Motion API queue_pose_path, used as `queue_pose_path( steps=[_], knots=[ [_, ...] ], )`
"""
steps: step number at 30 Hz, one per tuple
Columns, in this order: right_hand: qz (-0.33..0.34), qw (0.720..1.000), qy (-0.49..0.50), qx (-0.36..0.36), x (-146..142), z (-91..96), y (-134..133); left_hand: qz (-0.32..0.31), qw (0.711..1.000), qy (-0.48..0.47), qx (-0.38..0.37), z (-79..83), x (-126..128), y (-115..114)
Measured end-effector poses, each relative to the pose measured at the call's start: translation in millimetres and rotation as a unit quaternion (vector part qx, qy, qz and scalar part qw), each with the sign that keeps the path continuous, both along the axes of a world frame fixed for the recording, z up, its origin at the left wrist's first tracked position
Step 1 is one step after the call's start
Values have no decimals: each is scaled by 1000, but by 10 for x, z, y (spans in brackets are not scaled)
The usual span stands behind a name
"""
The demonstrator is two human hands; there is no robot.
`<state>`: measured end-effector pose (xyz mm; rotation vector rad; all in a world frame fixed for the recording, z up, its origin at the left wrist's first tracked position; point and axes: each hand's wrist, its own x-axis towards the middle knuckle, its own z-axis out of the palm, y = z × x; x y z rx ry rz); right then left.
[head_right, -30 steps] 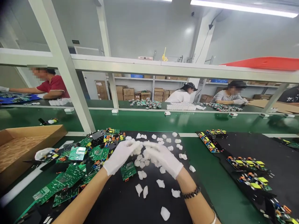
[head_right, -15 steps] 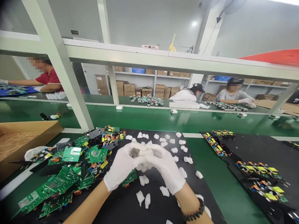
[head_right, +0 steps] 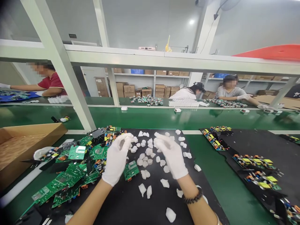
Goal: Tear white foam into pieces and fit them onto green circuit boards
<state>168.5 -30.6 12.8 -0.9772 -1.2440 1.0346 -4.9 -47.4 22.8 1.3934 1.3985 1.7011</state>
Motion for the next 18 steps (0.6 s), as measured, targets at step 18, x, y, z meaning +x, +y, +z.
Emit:
queue_pose_path(
  steps=[18],
  knots=[
    [75, 962, -212, 155, -159, 64, -219, -285, 944, -40, -160, 42, 169, -143]
  ],
)
